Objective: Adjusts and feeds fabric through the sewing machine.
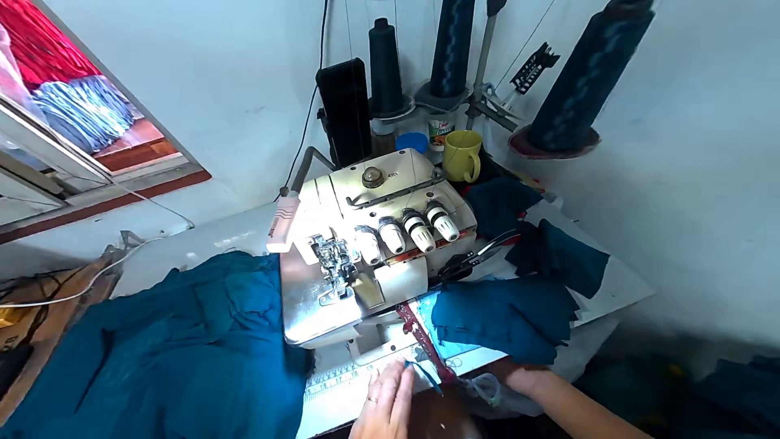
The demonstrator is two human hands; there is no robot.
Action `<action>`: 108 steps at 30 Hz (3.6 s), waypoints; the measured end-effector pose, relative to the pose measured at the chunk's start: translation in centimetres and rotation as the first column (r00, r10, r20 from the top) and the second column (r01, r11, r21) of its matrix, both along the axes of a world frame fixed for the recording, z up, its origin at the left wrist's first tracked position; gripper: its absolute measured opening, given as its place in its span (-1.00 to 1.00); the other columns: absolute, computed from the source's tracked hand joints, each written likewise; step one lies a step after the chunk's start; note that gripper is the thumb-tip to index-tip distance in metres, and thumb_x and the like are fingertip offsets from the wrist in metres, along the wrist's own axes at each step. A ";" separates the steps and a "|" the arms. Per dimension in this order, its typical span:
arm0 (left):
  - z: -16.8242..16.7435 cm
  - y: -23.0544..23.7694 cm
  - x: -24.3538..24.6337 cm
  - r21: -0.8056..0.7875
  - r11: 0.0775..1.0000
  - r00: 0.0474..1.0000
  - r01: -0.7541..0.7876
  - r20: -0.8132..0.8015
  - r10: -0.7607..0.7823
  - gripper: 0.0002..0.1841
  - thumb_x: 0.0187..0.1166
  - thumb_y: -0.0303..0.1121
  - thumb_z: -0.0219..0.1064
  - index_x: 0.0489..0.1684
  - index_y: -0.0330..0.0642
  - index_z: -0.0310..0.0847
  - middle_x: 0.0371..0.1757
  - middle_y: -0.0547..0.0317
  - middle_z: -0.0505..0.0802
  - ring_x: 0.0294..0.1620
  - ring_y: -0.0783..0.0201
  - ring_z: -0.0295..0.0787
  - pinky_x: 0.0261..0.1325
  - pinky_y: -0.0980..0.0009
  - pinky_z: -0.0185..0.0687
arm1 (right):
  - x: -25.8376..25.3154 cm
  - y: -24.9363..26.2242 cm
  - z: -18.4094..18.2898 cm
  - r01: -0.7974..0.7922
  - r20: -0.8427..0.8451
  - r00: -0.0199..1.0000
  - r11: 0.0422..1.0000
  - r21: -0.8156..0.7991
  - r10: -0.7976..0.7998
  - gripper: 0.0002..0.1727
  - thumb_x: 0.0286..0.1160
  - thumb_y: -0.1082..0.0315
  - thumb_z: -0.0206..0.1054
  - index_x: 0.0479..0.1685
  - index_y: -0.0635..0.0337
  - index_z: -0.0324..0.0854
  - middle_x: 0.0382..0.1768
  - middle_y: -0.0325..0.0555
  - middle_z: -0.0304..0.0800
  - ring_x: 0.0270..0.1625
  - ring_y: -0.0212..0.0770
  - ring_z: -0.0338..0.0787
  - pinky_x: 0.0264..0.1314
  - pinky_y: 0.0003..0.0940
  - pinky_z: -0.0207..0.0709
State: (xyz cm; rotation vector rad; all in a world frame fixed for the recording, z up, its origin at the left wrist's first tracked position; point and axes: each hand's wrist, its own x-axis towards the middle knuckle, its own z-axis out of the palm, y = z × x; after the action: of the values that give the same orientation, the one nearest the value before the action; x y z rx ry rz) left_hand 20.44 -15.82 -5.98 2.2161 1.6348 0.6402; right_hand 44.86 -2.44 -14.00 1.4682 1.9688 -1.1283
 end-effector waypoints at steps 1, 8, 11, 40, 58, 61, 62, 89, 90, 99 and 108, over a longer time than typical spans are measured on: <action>-0.5 0.5 -0.2 0.043 0.998 0.999 -0.038 -0.032 0.039 -0.06 0.47 0.22 0.36 0.51 -0.61 0.44 0.49 -0.49 0.61 0.51 -0.30 0.61 0.53 -0.13 0.49 | 0.4 0.1 -0.9 0.049 0.022 0.999 0.998 0.040 -0.050 -0.46 0.88 0.23 -0.01 0.65 0.45 0.34 0.65 0.44 0.36 0.75 0.34 0.29 0.77 0.27 0.05; -1.6 4.2 -0.8 -0.156 0.969 0.964 -0.191 -0.214 0.155 0.09 0.43 0.39 0.27 0.82 -0.32 0.14 0.64 -0.41 0.49 0.65 -0.39 0.38 0.65 -0.19 0.28 | 1.1 -1.2 -1.7 0.112 0.163 0.976 0.973 0.201 -0.146 -0.48 0.85 0.25 -0.01 0.59 0.45 0.42 0.59 0.45 0.45 0.70 0.38 0.36 0.70 0.36 0.16; -2.3 2.6 -2.2 0.076 0.990 0.989 -0.123 -0.079 0.128 -0.20 0.53 0.25 0.27 0.59 -0.24 0.53 0.38 -0.25 0.75 0.40 -0.23 0.69 0.38 -0.05 0.64 | 1.9 -0.5 1.2 0.061 0.145 0.987 0.993 0.098 -0.075 -0.40 0.89 0.10 -0.05 0.65 0.40 0.38 0.64 0.41 0.38 0.76 0.32 0.29 0.75 0.31 0.07; 6.1 -0.3 -21.5 -0.007 1.000 0.910 -0.002 0.414 0.004 -0.90 0.51 -0.30 0.43 -0.30 -0.06 0.84 -0.28 0.36 0.80 -0.21 0.48 0.73 -0.11 0.55 0.67 | -23.5 -8.9 5.5 0.159 -0.979 0.186 0.981 0.110 0.080 -0.37 0.53 0.13 0.42 0.51 0.37 0.51 0.27 0.05 0.76 0.30 -0.25 0.75 0.36 -0.30 0.63; 8.7 3.0 -18.2 0.111 0.970 0.880 -0.216 0.452 0.144 -0.91 0.56 -0.47 0.41 -0.25 -0.10 0.85 -0.27 0.33 0.90 -0.25 0.47 0.78 -0.15 0.52 0.68 | -25.6 -10.6 5.6 0.205 -0.959 -0.119 0.938 -0.279 -0.259 -0.85 0.64 0.40 0.24 -0.22 0.23 0.70 -0.34 -0.33 0.72 -0.27 -0.51 0.70 -0.10 -0.53 0.62; 9.1 4.9 -16.5 0.144 0.971 0.874 -0.190 0.476 0.100 -0.91 0.58 -0.47 0.39 -0.25 -0.10 0.83 -0.24 0.32 0.88 -0.24 0.45 0.77 -0.15 0.50 0.68 | -22.6 -10.0 7.4 0.300 -0.964 -0.174 0.922 -0.244 -0.199 -0.82 0.66 0.41 0.20 -0.20 0.26 0.71 -0.31 -0.27 0.75 -0.23 -0.45 0.74 -0.07 -0.47 0.67; 8.9 5.7 -15.7 0.168 0.973 0.874 -0.158 0.483 0.058 -0.91 0.59 -0.47 0.37 -0.24 -0.11 0.80 -0.24 0.31 0.88 -0.24 0.45 0.77 -0.16 0.49 0.69 | -21.4 -9.8 7.8 0.344 -0.967 -0.178 0.909 -0.236 -0.184 -0.81 0.67 0.42 0.19 -0.19 0.26 0.71 -0.30 -0.26 0.76 -0.24 -0.44 0.74 -0.10 -0.47 0.68; 0.5 6.0 -4.3 0.630 0.710 0.865 -0.313 -0.119 0.487 -0.64 0.70 -0.27 0.15 0.28 -0.06 0.82 0.34 -0.01 0.84 0.44 -0.06 0.74 0.54 -0.15 0.48 | -16.2 -9.3 5.2 0.586 -0.970 -0.058 0.778 -0.226 -0.237 -0.87 0.52 0.58 0.25 -0.16 0.31 0.71 -0.42 -0.27 0.79 -0.42 -0.49 0.74 -0.28 -0.57 0.66; 0.5 6.1 -4.3 0.627 0.713 0.866 -0.313 -0.120 0.486 -0.64 0.70 -0.26 0.15 0.28 -0.05 0.82 0.35 -0.01 0.84 0.44 -0.06 0.74 0.55 -0.15 0.48 | -16.3 -9.3 5.3 0.587 -0.969 -0.066 0.776 -0.230 -0.238 -0.87 0.52 0.58 0.25 -0.17 0.31 0.71 -0.42 -0.26 0.80 -0.42 -0.50 0.74 -0.28 -0.58 0.66; 1.7 6.0 -6.0 0.533 0.795 0.940 -0.290 0.004 0.340 -0.63 0.71 -0.31 0.12 0.29 -0.16 0.78 0.40 0.00 0.81 0.52 -0.03 0.66 0.62 -0.13 0.43 | -16.9 -8.6 5.8 0.581 -0.971 -0.104 0.779 -0.236 -0.217 -0.87 0.52 0.56 0.27 -0.13 0.33 0.72 -0.35 -0.22 0.85 -0.33 -0.48 0.81 -0.21 -0.57 0.72; 3.2 6.2 -8.1 0.443 0.851 0.946 -0.284 -0.015 0.324 -0.58 0.74 -0.24 0.06 0.34 -0.16 0.76 0.43 0.10 0.80 0.57 0.08 0.63 0.59 -0.19 0.41 | -17.2 -7.7 6.3 0.601 -0.978 -0.105 0.772 -0.207 -0.181 -0.84 0.47 0.56 0.29 -0.11 0.34 0.76 -0.28 -0.17 0.87 -0.28 -0.47 0.82 -0.15 -0.59 0.72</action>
State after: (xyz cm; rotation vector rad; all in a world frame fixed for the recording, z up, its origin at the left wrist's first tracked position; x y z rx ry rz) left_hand 12.36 -9.62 -2.82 2.3186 2.0855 1.1037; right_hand 27.64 -10.15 -7.70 1.6154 2.6386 -2.9812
